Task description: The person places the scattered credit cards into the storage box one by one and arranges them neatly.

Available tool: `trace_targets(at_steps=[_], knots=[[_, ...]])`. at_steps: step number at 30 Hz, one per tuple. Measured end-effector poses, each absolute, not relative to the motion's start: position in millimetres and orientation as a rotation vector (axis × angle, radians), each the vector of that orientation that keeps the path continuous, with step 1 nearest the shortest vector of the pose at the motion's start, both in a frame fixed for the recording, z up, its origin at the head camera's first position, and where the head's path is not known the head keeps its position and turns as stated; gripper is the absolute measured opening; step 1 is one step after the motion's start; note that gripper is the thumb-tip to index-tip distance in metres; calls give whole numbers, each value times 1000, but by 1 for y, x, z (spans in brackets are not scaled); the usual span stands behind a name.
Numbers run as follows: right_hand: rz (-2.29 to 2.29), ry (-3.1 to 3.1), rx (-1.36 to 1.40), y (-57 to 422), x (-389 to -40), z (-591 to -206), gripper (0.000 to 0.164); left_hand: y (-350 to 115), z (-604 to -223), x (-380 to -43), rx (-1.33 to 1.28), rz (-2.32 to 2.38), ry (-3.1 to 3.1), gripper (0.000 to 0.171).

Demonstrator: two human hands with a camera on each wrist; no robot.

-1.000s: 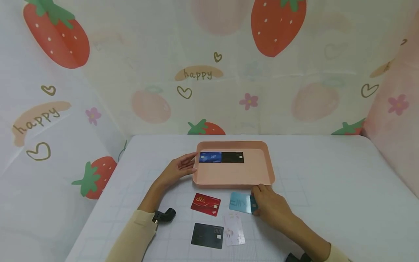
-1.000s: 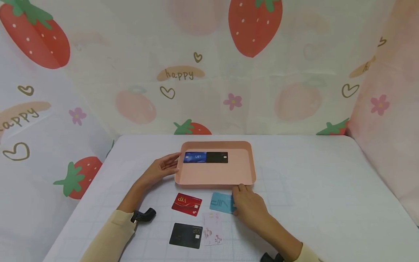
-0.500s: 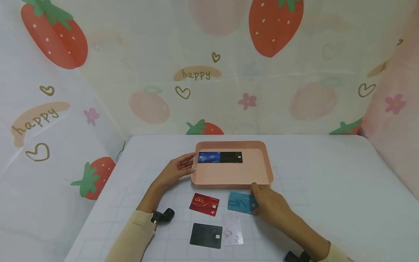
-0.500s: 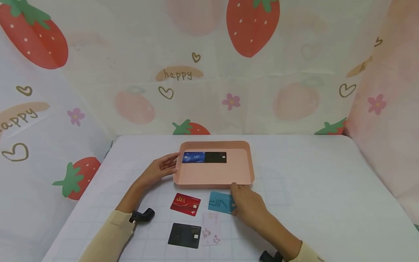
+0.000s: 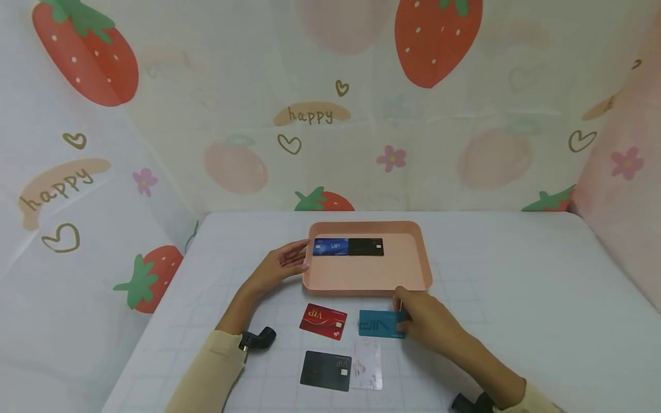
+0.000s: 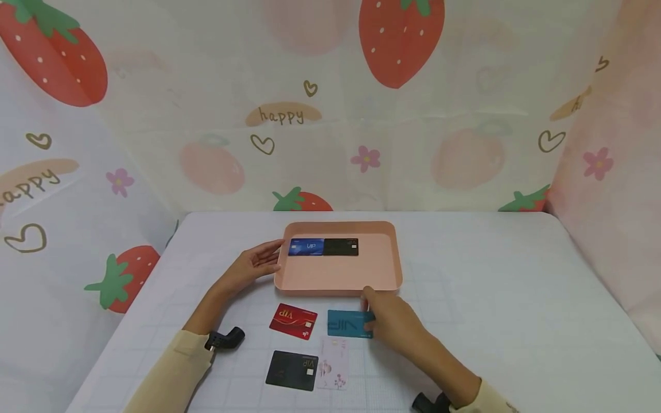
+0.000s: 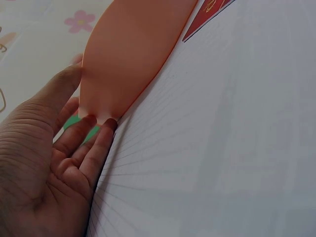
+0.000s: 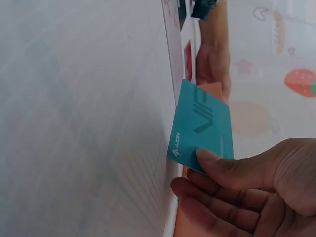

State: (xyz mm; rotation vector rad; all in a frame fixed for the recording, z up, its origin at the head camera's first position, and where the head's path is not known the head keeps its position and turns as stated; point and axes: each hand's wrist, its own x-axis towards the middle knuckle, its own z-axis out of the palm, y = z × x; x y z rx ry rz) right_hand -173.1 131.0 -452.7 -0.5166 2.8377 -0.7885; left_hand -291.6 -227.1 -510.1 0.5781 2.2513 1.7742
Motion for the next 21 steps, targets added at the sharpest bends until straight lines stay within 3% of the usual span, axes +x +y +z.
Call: trace_targets(at_steps=[10,21], knots=[[-1086,2710,-829,146,-178,-447,34,-226,-506,-291,569,1771,2258,65],[-1239,2574,-841,153,-180,-439,29,-226,-510,-294,564,1746,2284,64]])
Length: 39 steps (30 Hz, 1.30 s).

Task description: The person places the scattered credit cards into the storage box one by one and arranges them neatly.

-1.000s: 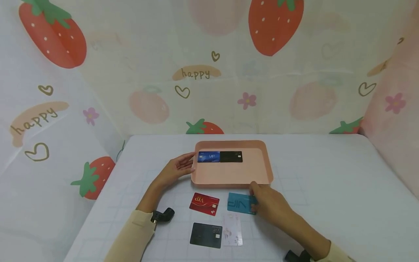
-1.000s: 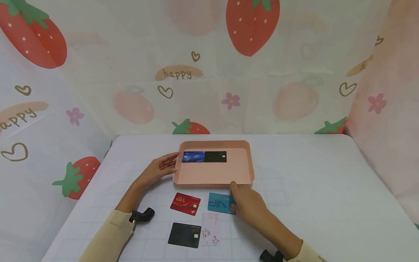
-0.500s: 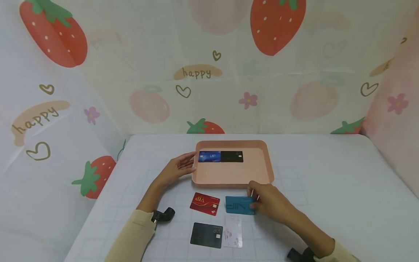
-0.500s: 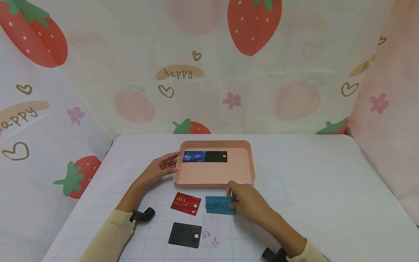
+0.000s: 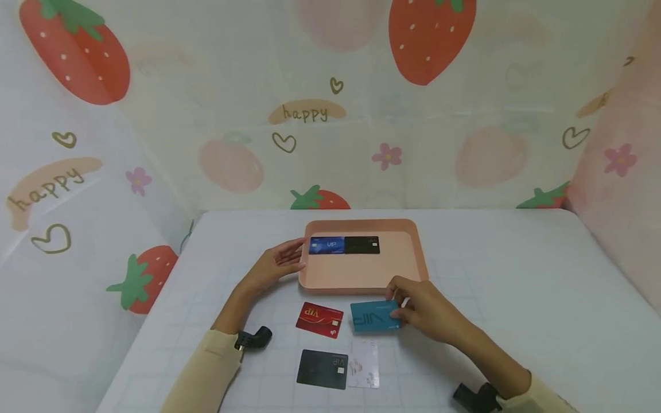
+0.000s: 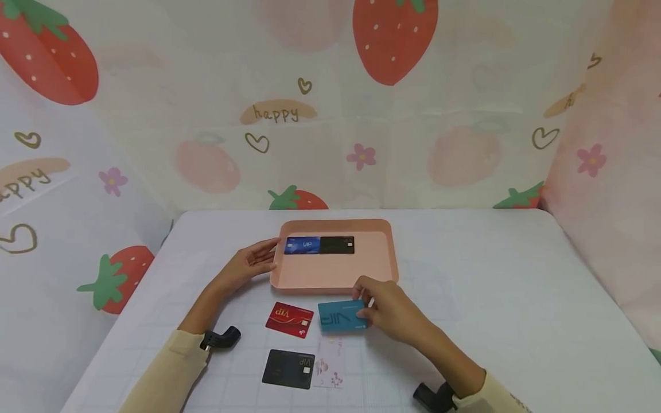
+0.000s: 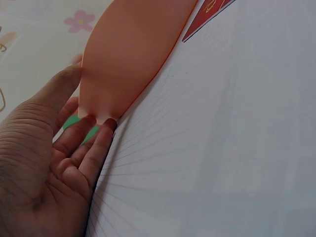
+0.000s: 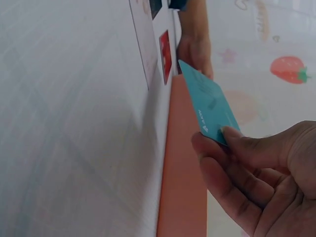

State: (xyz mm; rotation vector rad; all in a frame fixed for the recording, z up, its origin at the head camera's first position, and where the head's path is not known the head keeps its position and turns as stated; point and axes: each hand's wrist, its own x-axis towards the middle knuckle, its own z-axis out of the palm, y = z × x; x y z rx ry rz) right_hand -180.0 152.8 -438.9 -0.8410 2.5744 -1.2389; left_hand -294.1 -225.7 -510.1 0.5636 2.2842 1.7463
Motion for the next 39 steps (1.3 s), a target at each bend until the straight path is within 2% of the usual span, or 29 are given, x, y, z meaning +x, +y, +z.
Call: trace_targets(at_steps=[11,29,39], knots=[[-1285,2565,-797,155,-181,-434,29,-226,-511,-294,584,1744,2287,65],[-1467,2506,-560,155,-189,-435,28,-230,-508,-292,564,1740,2296,65],[-1489,2551,-549,159,-193,-441,29,-228,-513,-298,585,1726,2298,63]])
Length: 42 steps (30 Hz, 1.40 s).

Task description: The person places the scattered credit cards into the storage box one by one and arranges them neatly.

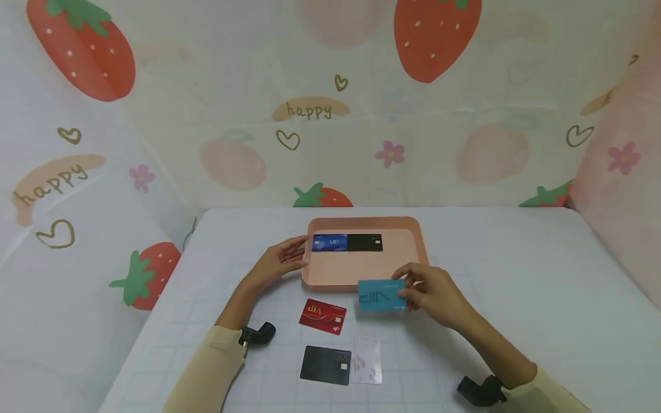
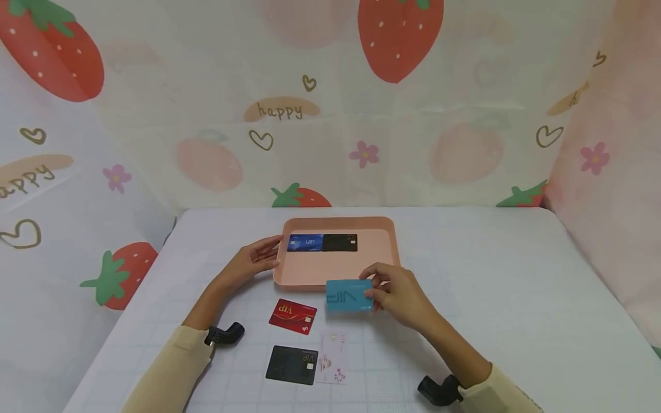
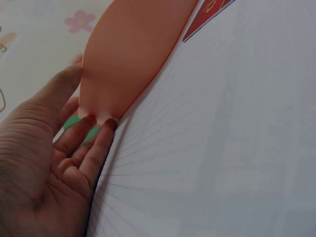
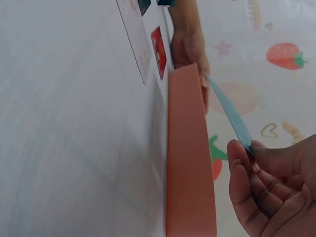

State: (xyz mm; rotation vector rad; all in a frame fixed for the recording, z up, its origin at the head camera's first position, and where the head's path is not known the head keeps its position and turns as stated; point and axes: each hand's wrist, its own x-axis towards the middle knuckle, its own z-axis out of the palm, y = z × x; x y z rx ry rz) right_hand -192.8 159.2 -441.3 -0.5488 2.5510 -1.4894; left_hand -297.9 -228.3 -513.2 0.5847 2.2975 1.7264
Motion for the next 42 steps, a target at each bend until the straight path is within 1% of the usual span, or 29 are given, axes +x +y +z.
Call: trace_targets(at_steps=[18,30,42], knots=[[-1508,2598,-513,172,-216,-422,27,-226,-510,-294,551,1758,2270,65],[-1537,2589,-474,177,-240,-420,24,-227,-510,-296,572,1746,2278,64],[-1482,2659,-431,180,-267,-414,26,-228,-511,-297,574,1738,2288,64]])
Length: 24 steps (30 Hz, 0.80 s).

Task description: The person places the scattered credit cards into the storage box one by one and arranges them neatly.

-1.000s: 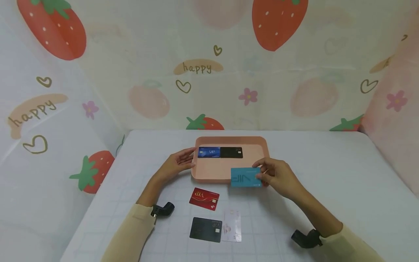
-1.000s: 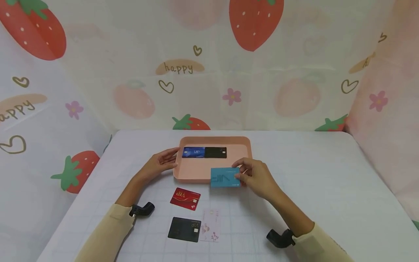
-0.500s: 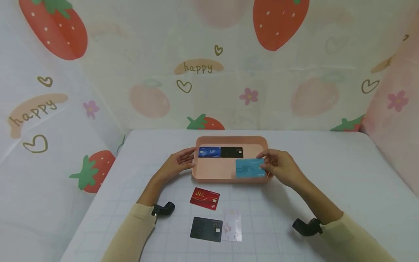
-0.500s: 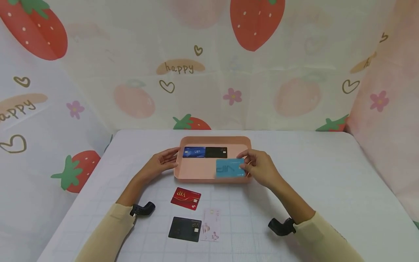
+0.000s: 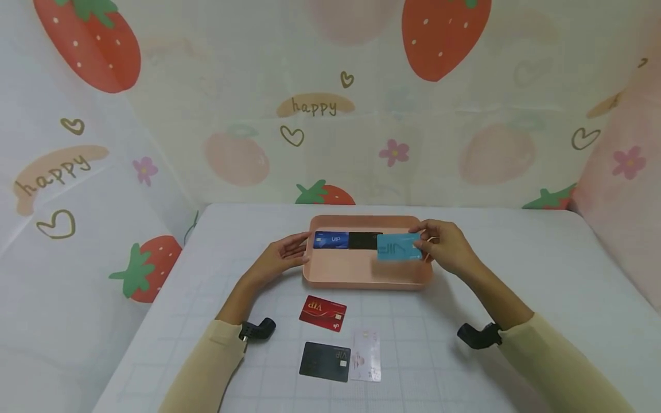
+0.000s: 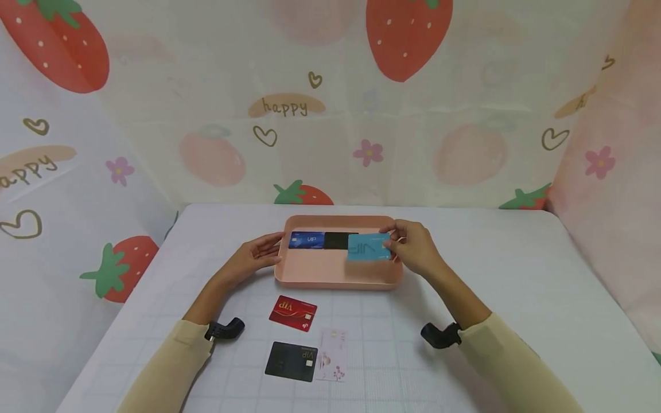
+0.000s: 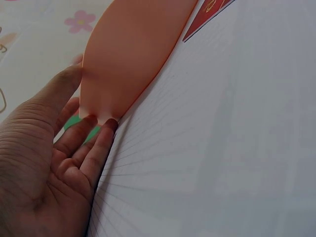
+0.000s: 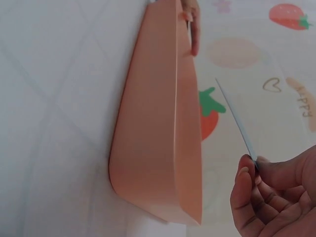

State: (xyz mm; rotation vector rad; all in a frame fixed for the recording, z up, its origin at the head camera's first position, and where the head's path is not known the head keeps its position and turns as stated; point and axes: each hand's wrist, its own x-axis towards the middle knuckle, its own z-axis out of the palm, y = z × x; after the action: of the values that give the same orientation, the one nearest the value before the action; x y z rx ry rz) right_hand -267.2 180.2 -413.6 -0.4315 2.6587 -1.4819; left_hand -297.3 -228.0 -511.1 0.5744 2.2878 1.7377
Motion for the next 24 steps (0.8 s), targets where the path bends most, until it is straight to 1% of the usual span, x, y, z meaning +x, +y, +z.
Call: trace_targets(at_steps=[10,18,24], knots=[[-1541,2619,-350,176,-287,-421,27,-227,-511,-297,577,1745,2275,64],[-1507,2646,-354,170,-296,-421,27,-227,-509,-297,578,1737,2291,64],[-1495,2663,-296,161,-303,-423,27,-228,-511,-296,578,1738,2293,64]])
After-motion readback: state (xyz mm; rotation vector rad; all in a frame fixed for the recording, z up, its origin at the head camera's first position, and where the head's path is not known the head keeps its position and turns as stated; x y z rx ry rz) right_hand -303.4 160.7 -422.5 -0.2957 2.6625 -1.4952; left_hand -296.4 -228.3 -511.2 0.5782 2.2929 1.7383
